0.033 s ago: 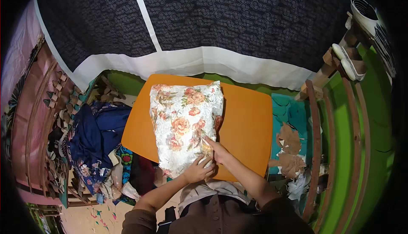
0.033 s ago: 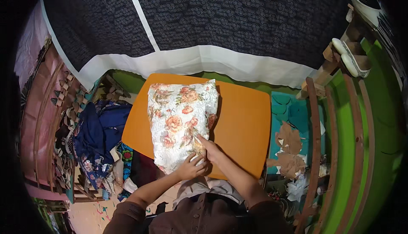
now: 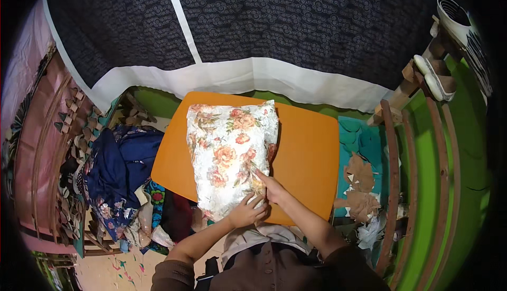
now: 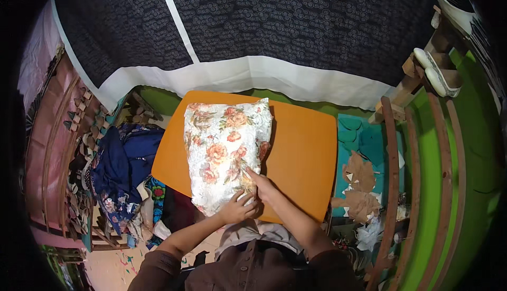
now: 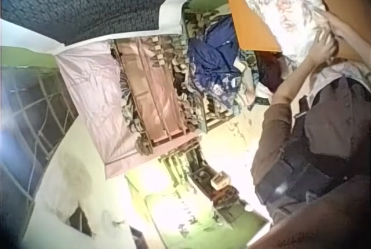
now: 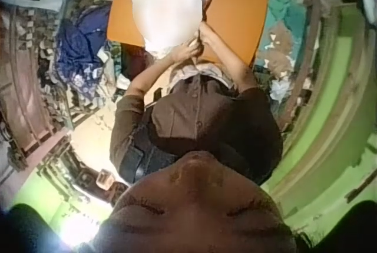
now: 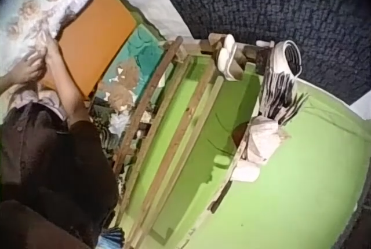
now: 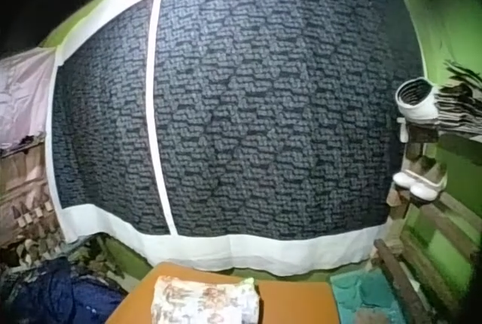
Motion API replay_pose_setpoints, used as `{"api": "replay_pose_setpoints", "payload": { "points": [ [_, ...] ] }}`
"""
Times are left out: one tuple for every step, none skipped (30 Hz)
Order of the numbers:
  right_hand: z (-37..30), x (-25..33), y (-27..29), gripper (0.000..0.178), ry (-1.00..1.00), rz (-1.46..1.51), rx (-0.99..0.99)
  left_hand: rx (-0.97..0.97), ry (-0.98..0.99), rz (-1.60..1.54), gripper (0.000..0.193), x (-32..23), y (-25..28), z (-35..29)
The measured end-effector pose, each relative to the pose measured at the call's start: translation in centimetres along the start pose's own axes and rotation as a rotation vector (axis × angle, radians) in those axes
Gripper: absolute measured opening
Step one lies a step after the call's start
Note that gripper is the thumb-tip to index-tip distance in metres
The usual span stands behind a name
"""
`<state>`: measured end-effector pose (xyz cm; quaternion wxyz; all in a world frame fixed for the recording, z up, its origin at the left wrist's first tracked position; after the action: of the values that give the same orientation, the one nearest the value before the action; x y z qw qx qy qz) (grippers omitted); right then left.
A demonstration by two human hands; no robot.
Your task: The recorder folds two large pieces of floral fabric on a table.
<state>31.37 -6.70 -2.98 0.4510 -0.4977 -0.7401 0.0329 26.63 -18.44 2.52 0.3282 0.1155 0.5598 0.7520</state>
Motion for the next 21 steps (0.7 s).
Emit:
{"api": "replay_pose_setpoints", "payload": {
  "points": [
    [0.6, -0.3, 1.2, 0.045, -0.024, -0.096, 0.005, 0.099, 0.005, 0.027, 0.033, 0.0, -0.6, 0.1],
    [0.6, -0.4, 2.5, 0.050, -0.036, -0.345, -0.153, 0.199, 0.005, 0.049, 0.036, -0.2, -0.9, 0.7],
    [0.2, 0.5, 3.1, 0.055, -0.124, -0.749, -0.243, 0.203, 0.013, 0.051, 0.036, -0.6, -0.6, 1.0],
    [-0.3, 1.8, 3.8, 0.062, -0.210, -1.155, -0.330, 0.198, 0.057, -0.064, 0.041, -0.9, -0.3, 1.3],
    [-0.7, 1.9, 4.9, 0.062, -0.211, -1.156, -0.331, 0.188, 0.091, -0.182, 0.046, -1.2, 0.0, 1.7],
    [-0.8, 2.6, 5.5, 0.067, -0.058, -1.396, -0.426, 0.189, 0.096, -0.180, 0.046, -1.0, 0.3, 1.7],
    [-0.7, 3.3, 5.7, 0.072, 0.106, -1.630, -0.521, 0.115, 0.117, -0.211, 0.050, -0.7, 0.9, 1.7],
    [-1.2, 4.7, 4.7, 0.072, 0.114, -1.634, -0.513, 0.038, 0.140, -0.238, 0.054, -0.1, 1.5, 1.5],
    [-2.5, 6.9, 2.9, 0.070, -0.033, -1.735, -0.475, 0.017, 0.213, -0.191, 0.055, 1.0, 1.5, 0.5],
    [-3.1, 8.0, 2.5, 0.070, -0.191, -1.825, -0.442, 0.007, 0.299, -0.136, 0.055, 2.0, 2.7, 0.0],
    [-2.6, 8.1, 3.4, 0.070, -0.190, -1.824, -0.446, -0.020, 0.420, -0.099, 0.055, 3.2, 3.6, 0.0],
    [-2.3, 8.4, 4.6, 0.062, -0.028, -1.772, -0.560, -0.049, 0.542, -0.062, 0.055, 4.4, 4.4, -0.1],
    [-1.9, 8.8, 5.7, 0.057, 0.133, -1.709, -0.671, -0.113, 0.582, -0.042, 0.056, 5.9, 4.7, -0.4],
    [-1.7, 9.1, 5.8, 0.057, 0.135, -1.709, -0.670, -0.106, 0.672, -0.021, 0.055, 7.2, 4.8, -0.7],
    [-1.5, 10.0, 5.3, 0.052, 0.379, -1.699, -0.685, -0.104, 0.697, 0.009, 0.054, 8.3, 5.0, -0.9],
    [-1.5, 10.7, 4.7, 0.050, 0.622, -1.674, -0.696, -0.102, 0.721, 0.039, 0.054, 9.5, 5.2, -1.1],
    [-0.8, 11.5, 3.9, 0.049, 0.597, -1.669, -0.618, -0.089, 0.758, 0.024, 0.053, 11.2, 5.6, -1.4],
    [0.0, 12.2, 3.4, 0.049, 0.599, -1.664, -0.629, -0.104, 0.800, 0.042, 0.053, 12.8, 6.3, -1.3],
    [0.9, 12.8, 2.5, 0.050, 0.627, -1.694, -0.582, -0.131, 0.850, 0.000, 0.052, 14.9, 6.2, -1.8],
    [1.7, 13.3, 1.9, 0.050, 0.655, -1.728, -0.529, -0.160, 0.905, -0.043, 0.052, 16.7, 6.3, -2.1],
    [2.9, 13.4, 1.8, 0.051, 0.619, -1.751, -0.496, -0.161, 0.899, -0.044, 0.052, 18.2, 6.3, -2.2]
  ]
}}
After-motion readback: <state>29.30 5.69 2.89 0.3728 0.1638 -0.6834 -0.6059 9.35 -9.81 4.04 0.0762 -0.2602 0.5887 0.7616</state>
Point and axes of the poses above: each hand's wrist, its own z-axis towards the middle knuckle, its own y-axis out of the back of the hand, x = y × z, the point moved 4 cm from there along z, towards the middle knuckle, and after that the axes turned 12 degrees about -z, right-handed, at the moved point
